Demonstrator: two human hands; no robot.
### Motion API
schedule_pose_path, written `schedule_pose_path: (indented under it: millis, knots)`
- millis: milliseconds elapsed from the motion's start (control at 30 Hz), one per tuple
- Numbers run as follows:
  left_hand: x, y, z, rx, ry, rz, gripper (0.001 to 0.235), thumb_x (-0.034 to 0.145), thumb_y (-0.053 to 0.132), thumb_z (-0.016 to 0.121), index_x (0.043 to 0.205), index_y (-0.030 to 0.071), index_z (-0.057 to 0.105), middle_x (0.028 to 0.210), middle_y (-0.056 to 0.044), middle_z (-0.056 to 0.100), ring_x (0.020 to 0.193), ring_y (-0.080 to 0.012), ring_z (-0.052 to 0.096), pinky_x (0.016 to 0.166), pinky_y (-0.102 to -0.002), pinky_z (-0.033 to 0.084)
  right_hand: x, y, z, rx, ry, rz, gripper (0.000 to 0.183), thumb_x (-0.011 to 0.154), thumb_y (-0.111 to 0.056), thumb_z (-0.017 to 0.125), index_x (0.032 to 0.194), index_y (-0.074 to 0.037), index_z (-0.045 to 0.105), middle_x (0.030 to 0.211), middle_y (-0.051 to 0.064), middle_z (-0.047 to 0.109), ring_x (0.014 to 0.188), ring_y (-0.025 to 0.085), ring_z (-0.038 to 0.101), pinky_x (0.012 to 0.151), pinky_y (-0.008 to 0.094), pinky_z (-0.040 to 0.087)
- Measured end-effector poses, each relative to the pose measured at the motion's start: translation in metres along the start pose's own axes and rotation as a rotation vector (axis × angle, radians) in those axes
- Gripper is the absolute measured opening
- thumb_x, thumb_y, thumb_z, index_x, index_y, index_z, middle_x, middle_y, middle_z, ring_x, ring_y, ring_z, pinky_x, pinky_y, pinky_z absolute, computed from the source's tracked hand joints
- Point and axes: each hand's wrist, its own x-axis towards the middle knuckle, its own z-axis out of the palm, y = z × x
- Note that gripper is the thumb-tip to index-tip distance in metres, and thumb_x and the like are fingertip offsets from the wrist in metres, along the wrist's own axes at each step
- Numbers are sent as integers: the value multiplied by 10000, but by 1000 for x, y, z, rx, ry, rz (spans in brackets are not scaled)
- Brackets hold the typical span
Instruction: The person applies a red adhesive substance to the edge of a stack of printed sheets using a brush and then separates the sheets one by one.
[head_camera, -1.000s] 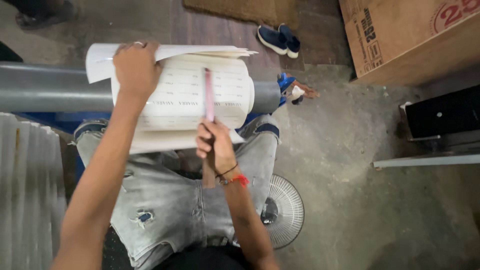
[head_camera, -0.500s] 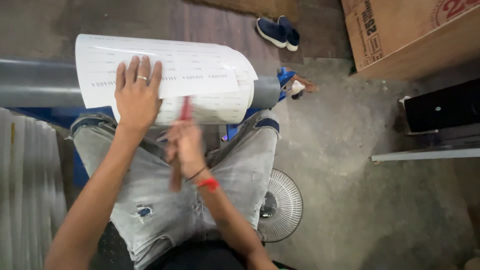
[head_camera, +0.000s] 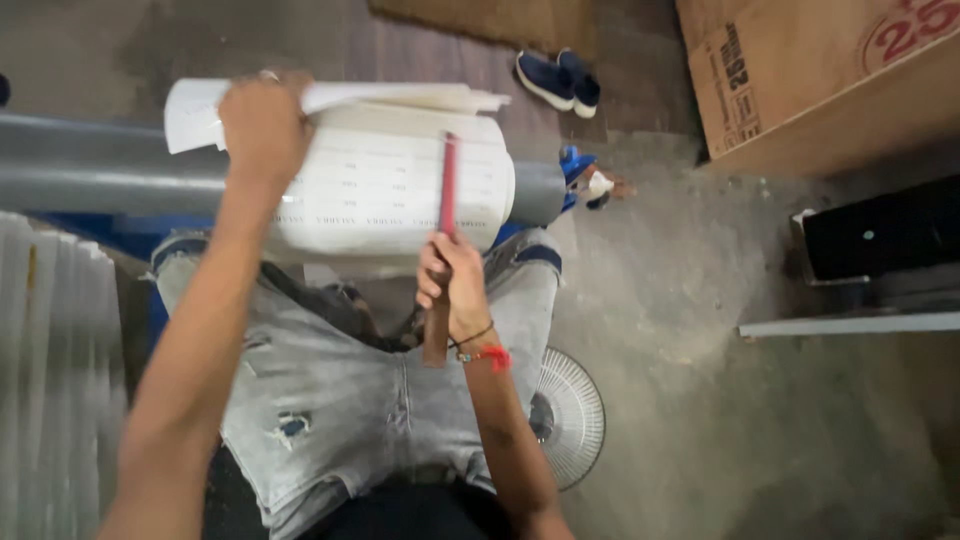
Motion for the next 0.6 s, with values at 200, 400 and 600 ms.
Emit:
schedule_pose_path:
  millis: [200, 400, 600]
  knots:
    - [-32, 4, 16, 43, 133, 139, 505, 766, 123, 798, 1254, 36, 697, 1282, -163, 702, 1240, -351, 640, 1088, -494, 450, 49, 5, -62, 112, 281, -221, 130, 1049, -252, 497, 1004, -134, 529, 695, -15, 491, 481, 130, 477, 413, 333, 434]
    - [-81, 15, -5, 194, 177, 236, 530, 907, 85, 707, 1434, 50, 659, 1441, -183, 654, 1390, -357, 584, 1214, -520, 401, 27, 72, 46, 101, 127, -44, 224, 1050, -314, 492, 1100, -102, 542, 743, -40, 521, 489, 89, 483, 388, 315, 425]
    - [-91, 30, -49, 273, 42, 298, 587, 811, 236, 693, 1354, 17, 665, 1334, -220, 670, 1274, -373, 607, 1090, -516, 454, -28, 18, 50, 78, -275, 184, 209, 1103, -289, 535, 1125, -82, 522, 725, -59, 445, 464, 65, 431, 375, 258, 378]
